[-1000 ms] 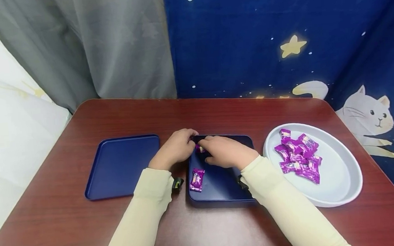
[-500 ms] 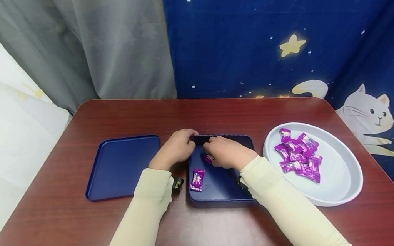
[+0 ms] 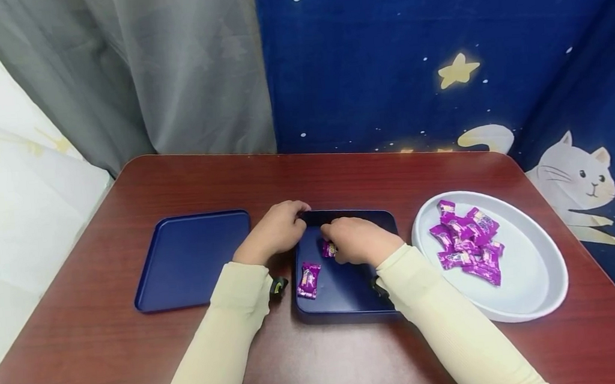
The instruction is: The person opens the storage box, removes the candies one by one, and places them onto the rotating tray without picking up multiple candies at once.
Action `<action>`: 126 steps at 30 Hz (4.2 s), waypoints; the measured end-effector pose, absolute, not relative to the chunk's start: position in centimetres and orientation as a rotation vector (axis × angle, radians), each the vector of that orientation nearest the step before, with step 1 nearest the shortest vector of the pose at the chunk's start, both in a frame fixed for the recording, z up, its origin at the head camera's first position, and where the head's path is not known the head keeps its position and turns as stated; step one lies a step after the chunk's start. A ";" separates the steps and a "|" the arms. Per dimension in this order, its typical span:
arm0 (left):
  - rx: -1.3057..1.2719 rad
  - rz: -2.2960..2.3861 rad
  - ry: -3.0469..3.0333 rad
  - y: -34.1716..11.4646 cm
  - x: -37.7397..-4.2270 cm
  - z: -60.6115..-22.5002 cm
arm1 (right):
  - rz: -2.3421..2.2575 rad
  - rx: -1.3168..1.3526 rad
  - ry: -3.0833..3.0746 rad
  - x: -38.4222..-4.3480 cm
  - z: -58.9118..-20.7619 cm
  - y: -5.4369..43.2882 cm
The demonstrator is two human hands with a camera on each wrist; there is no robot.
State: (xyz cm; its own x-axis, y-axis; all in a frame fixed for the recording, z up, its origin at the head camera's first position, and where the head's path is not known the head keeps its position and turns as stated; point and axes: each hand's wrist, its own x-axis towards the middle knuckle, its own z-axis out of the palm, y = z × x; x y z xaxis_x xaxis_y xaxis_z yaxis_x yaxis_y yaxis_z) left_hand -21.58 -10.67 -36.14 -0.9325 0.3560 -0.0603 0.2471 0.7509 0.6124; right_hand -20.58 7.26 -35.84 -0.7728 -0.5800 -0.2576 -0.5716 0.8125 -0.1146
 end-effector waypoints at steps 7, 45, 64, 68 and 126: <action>0.469 0.932 2.778 -10.6 -21.4 -36.1 | -0.094 -0.805 2.657 -20.5 -35.6 7.6; 0.465 0.944 2.782 -10.7 -21.3 -36.1 | -0.595 -0.613 2.935 -18.4 -29.6 20.0; 0.496 0.950 2.784 -10.6 -21.4 -36.3 | -0.523 -0.288 2.903 -19.3 -31.2 26.3; 0.504 0.948 2.789 -10.6 -21.4 -36.2 | -0.493 -0.236 2.886 -19.4 -31.6 26.7; 0.469 0.972 2.773 -10.7 -21.4 -36.2 | -0.481 -0.139 2.873 -18.1 -29.8 27.6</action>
State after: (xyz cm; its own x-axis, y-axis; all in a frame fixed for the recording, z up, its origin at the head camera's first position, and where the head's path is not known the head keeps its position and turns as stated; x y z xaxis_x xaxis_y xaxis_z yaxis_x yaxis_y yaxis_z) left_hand -21.43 -10.66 -36.17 -0.9370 0.3454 -0.0516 0.2377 0.7389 0.6305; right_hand -18.07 27.58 -29.83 -0.9703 -0.1293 -0.2046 -0.0556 0.9418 -0.3314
